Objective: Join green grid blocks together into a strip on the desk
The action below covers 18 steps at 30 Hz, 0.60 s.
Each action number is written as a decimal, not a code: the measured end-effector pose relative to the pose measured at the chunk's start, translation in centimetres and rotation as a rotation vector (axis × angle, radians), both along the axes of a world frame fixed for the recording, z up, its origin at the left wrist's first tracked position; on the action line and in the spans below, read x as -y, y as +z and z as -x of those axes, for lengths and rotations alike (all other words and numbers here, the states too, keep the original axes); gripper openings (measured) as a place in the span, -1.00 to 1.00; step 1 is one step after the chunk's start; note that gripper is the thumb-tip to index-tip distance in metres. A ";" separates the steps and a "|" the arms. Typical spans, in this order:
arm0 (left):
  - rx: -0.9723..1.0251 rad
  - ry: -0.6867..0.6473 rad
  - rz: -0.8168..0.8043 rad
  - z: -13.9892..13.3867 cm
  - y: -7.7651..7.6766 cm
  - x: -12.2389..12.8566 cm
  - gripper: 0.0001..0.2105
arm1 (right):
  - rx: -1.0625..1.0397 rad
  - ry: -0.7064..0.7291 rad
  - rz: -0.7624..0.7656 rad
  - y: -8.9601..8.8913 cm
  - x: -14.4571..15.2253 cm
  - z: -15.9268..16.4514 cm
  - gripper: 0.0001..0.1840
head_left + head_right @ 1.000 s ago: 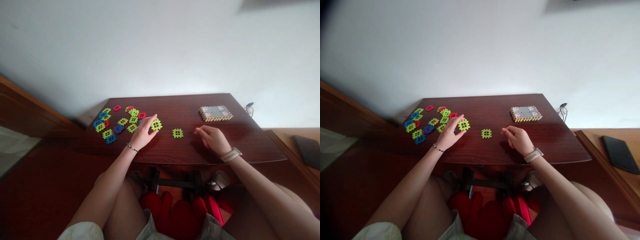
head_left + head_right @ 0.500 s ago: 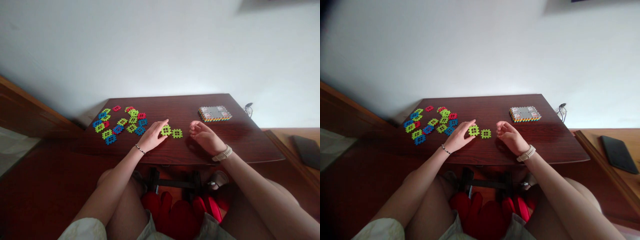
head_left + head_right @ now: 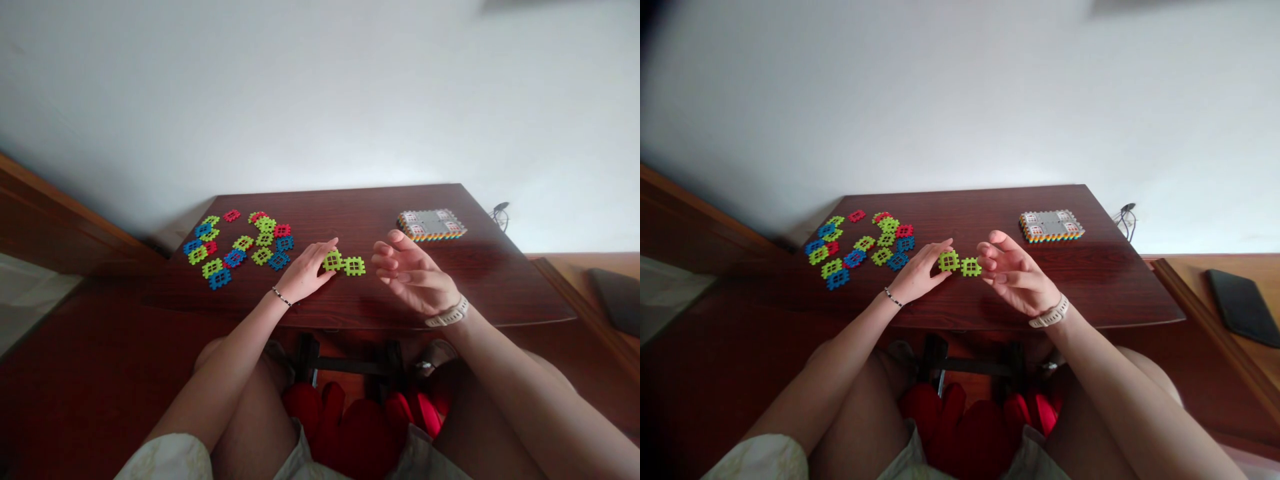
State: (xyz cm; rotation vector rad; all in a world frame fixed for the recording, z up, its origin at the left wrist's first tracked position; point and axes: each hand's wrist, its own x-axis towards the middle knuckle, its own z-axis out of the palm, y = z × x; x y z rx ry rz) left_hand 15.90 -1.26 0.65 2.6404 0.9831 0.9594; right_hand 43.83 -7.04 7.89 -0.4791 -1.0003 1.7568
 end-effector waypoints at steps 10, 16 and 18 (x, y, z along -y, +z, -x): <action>-0.006 0.002 0.003 0.0 0.0 0.0 -0.13 | 0.041 -0.008 -0.044 0.2 -0.2 0.2 -0.36; -0.012 0.001 0.013 -0.1 0.0 0.0 -0.15 | 0.088 -0.042 -0.055 -0.1 -0.2 0.0 -0.36; -0.011 0.002 0.017 -0.1 0.0 0.1 -0.14 | 0.127 -0.061 -0.079 -0.2 -0.3 -0.2 -0.38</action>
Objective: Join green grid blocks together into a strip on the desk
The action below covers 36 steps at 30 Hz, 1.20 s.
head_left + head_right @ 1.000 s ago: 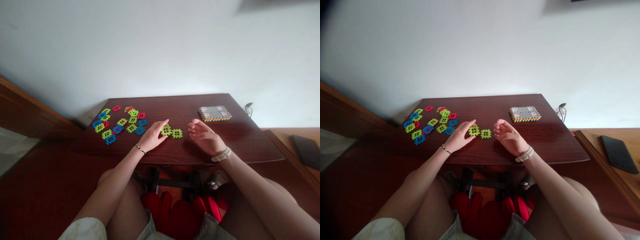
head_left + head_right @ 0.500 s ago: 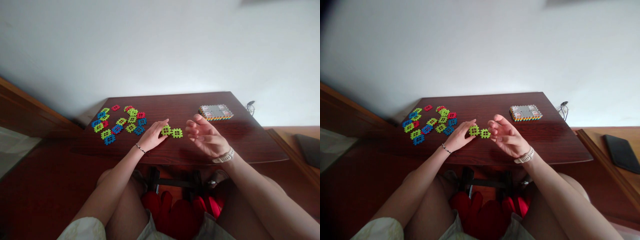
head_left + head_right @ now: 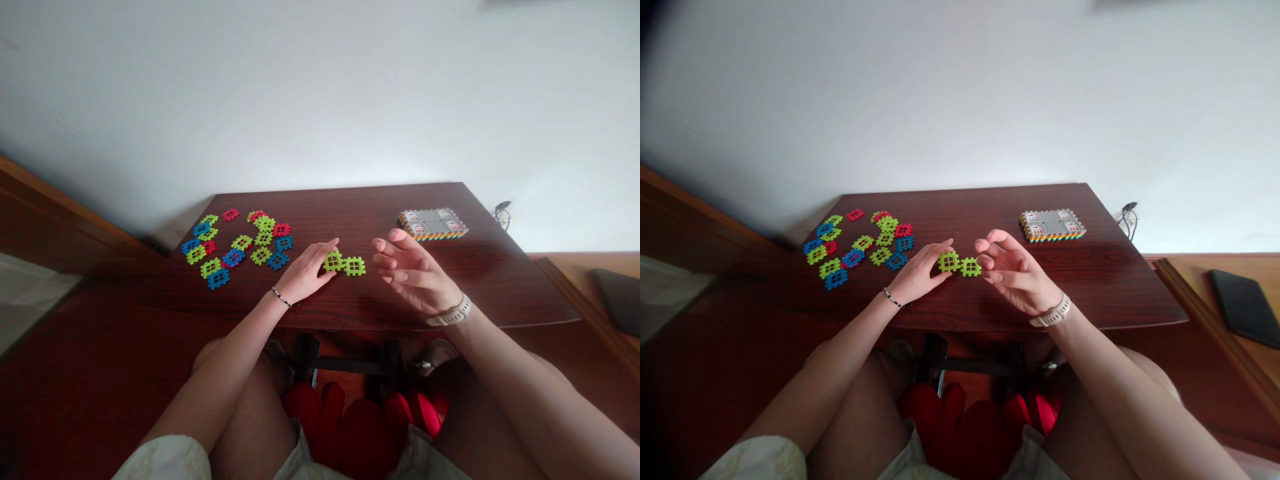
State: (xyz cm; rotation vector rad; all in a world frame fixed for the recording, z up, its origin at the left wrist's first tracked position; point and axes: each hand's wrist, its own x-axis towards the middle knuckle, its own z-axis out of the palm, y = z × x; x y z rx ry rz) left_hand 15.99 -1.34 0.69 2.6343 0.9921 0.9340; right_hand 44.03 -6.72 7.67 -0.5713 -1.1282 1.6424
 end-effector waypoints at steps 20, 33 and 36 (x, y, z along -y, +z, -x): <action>-0.025 -0.007 0.020 -0.1 0.1 0.0 -0.14 | 0.533 -0.311 -0.029 -3.6 -3.0 -2.5 -0.55; -0.045 -0.051 0.034 -0.2 -0.1 0.1 -0.13 | 0.982 -0.403 -0.490 -6.1 -3.3 -2.4 -0.63; -0.046 -0.063 0.046 -0.1 -0.2 0.0 -0.12 | 1.057 -0.439 -0.600 -5.9 -3.1 -2.2 -0.57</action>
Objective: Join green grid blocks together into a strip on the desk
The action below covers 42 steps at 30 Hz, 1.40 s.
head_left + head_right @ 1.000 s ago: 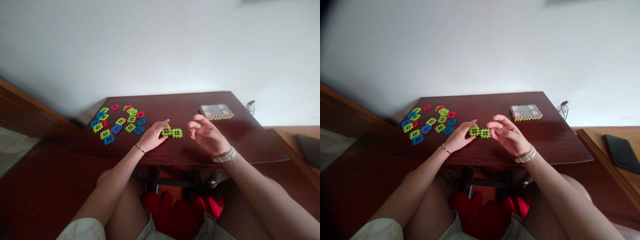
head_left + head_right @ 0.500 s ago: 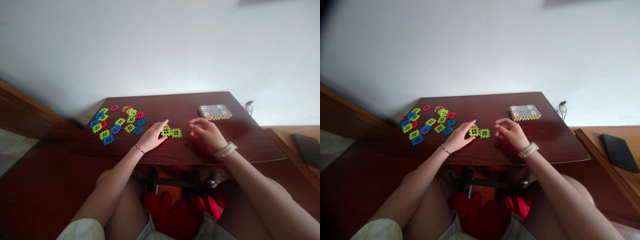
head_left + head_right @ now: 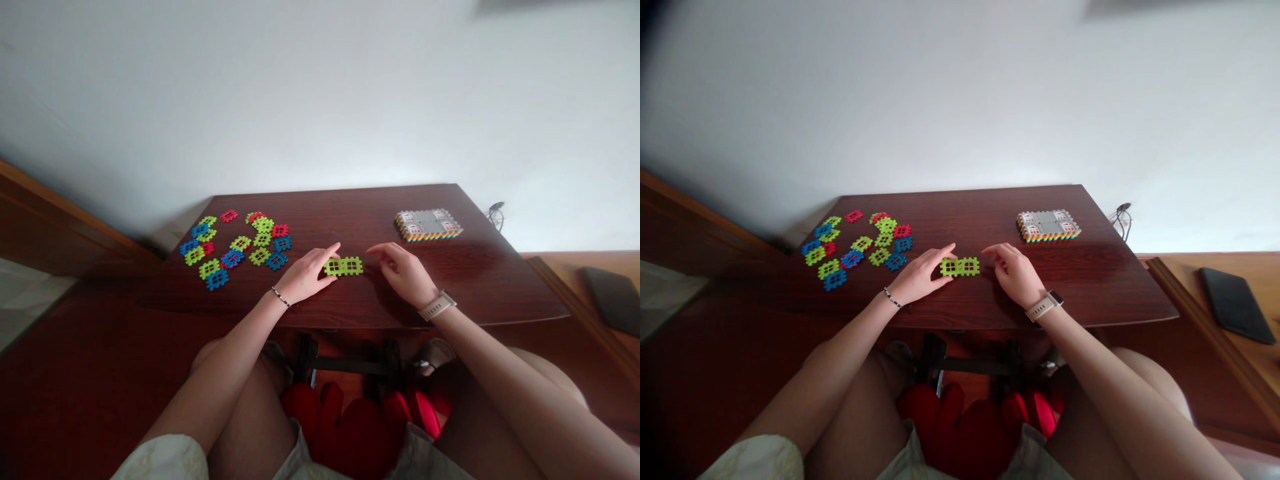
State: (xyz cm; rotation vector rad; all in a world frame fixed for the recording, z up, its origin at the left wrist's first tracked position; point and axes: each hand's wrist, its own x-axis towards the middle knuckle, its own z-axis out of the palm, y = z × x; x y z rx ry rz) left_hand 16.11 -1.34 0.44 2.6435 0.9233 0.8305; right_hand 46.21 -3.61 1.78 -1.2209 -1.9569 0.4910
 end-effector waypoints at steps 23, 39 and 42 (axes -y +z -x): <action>0.017 -0.099 -0.067 -0.3 0.0 -0.6 -0.78 | 0.251 0.156 -0.086 -2.6 -0.4 0.8 -0.52; 0.001 -0.113 -0.004 0.1 0.1 -0.7 -0.78 | 0.300 0.182 -0.130 -2.9 -0.3 1.0 -0.61; 0.001 -0.109 0.005 0.1 0.2 -0.7 -0.78 | 0.300 0.178 -0.135 -2.9 -0.2 1.1 -0.60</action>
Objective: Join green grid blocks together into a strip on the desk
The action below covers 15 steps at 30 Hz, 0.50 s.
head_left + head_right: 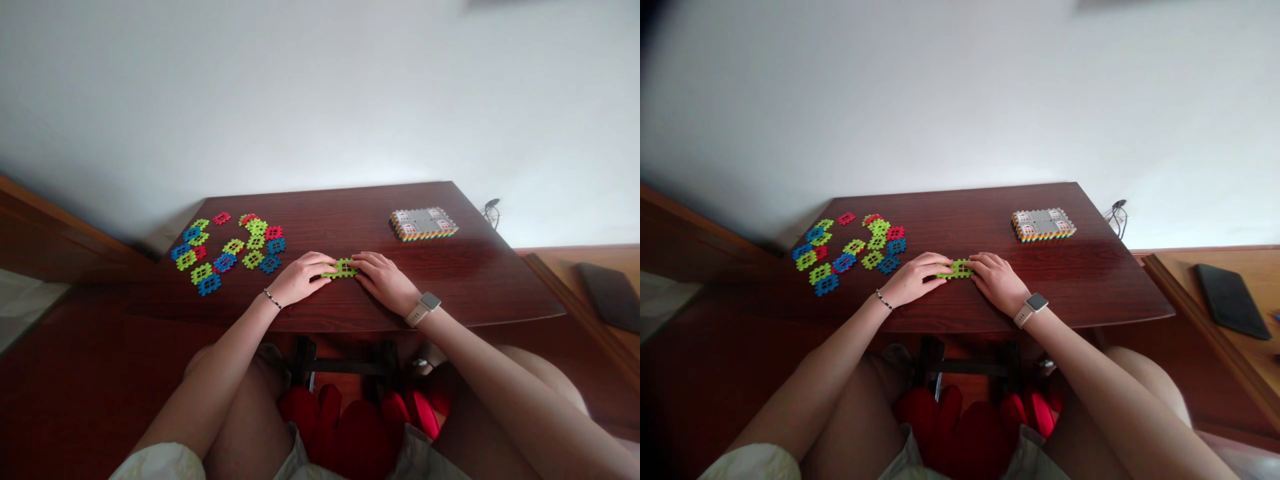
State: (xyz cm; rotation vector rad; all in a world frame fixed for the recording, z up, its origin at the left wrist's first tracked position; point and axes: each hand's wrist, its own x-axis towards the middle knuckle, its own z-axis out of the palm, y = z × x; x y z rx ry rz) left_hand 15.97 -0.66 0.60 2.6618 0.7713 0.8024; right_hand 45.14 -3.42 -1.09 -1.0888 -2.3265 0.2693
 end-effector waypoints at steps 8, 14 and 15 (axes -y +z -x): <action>-0.027 0.010 -0.018 0.4 0.0 0.0 -0.81 | -0.004 0.004 -0.002 -0.1 -0.1 0.0 -0.60; -0.014 0.011 -0.034 0.1 0.0 0.1 -0.82 | 0.002 0.000 0.002 -0.1 -0.1 -0.1 -0.62; -0.007 0.009 -0.039 0.1 0.0 0.1 -0.83 | 0.003 -0.001 0.001 -0.1 0.0 -0.1 -0.62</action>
